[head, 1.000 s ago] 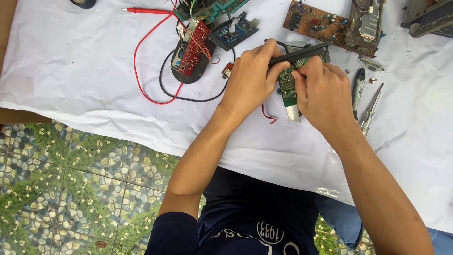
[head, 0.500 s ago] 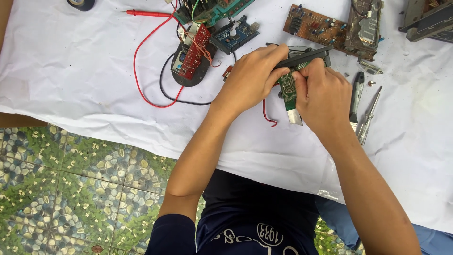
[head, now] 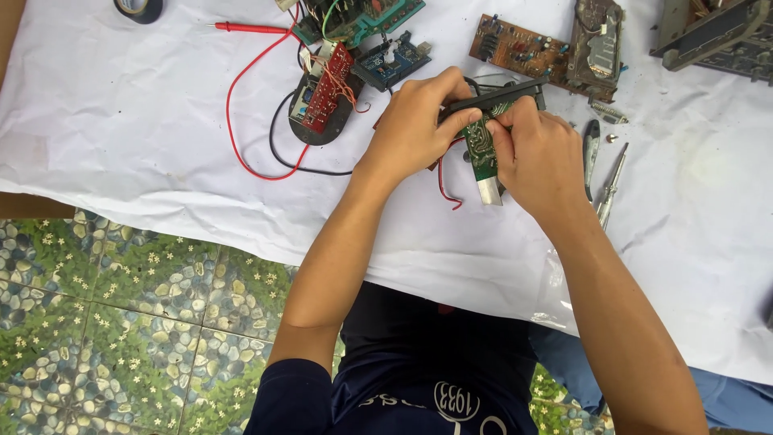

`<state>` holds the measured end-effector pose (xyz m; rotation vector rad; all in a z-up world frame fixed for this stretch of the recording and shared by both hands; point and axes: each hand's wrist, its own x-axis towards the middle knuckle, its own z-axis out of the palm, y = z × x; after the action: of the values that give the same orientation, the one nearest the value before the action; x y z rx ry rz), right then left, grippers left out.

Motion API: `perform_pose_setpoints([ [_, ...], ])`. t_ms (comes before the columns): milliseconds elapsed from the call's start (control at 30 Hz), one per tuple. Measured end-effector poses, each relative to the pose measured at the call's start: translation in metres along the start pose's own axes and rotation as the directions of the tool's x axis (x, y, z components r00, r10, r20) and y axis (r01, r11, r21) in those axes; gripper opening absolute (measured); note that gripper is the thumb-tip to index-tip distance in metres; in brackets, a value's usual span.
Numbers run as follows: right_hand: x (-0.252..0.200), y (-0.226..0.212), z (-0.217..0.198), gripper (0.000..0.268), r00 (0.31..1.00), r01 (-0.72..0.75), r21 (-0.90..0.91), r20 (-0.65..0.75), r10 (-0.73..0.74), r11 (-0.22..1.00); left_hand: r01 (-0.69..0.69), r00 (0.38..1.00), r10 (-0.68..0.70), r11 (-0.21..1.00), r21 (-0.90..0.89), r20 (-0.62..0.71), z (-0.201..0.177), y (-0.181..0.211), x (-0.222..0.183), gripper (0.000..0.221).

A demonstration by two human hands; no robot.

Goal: Disassembling electronic components from a heat sink and circuit board using a screwdriver and prying tools.

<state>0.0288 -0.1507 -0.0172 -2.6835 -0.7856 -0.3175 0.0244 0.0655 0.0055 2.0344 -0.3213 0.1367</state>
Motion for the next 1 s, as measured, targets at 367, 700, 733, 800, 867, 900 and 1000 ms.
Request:
perform_pose_setpoints([
  [367,-0.111,0.052,-0.061,0.042,0.852,-0.232,0.508,-0.305,0.425,0.83,-0.101,0.989,0.086,0.987,-0.122,-0.121,-0.01,0.009,-0.005,0.041],
  [700,-0.172,0.07,-0.056,0.027,0.83,-0.554,0.144,0.012,0.558,0.82,-0.098,0.983,0.097,0.995,0.002,-0.158,-0.005,0.017,-0.011,0.046],
  [733,-0.17,0.07,-0.055,0.027,0.829,-0.556,0.146,0.016,0.56,0.818,-0.095,0.983,0.094,0.995,0.003,-0.156,-0.003,0.014,-0.009,0.046],
  [800,-0.167,0.068,-0.053,0.029,0.812,-0.582,0.097,0.016,0.583,0.808,-0.097,0.976,0.096,0.995,0.003,-0.195,0.001,0.008,-0.008,0.046],
  [867,-0.166,0.072,-0.052,0.028,0.803,-0.596,0.071,0.022,0.596,0.8,-0.078,0.976,0.073,0.997,-0.018,-0.204,0.003,0.005,-0.007,0.046],
  [900,-0.167,0.073,-0.051,0.028,0.794,-0.608,0.045,0.028,0.608,0.792,-0.059,0.976,0.05,0.997,-0.04,-0.213,0.004,0.004,-0.007,0.047],
  [1000,-0.162,0.074,-0.05,0.03,0.771,-0.636,-0.005,0.048,0.635,0.772,-0.158,0.93,0.177,0.984,0.087,-0.321,0.008,0.011,-0.01,0.046],
])
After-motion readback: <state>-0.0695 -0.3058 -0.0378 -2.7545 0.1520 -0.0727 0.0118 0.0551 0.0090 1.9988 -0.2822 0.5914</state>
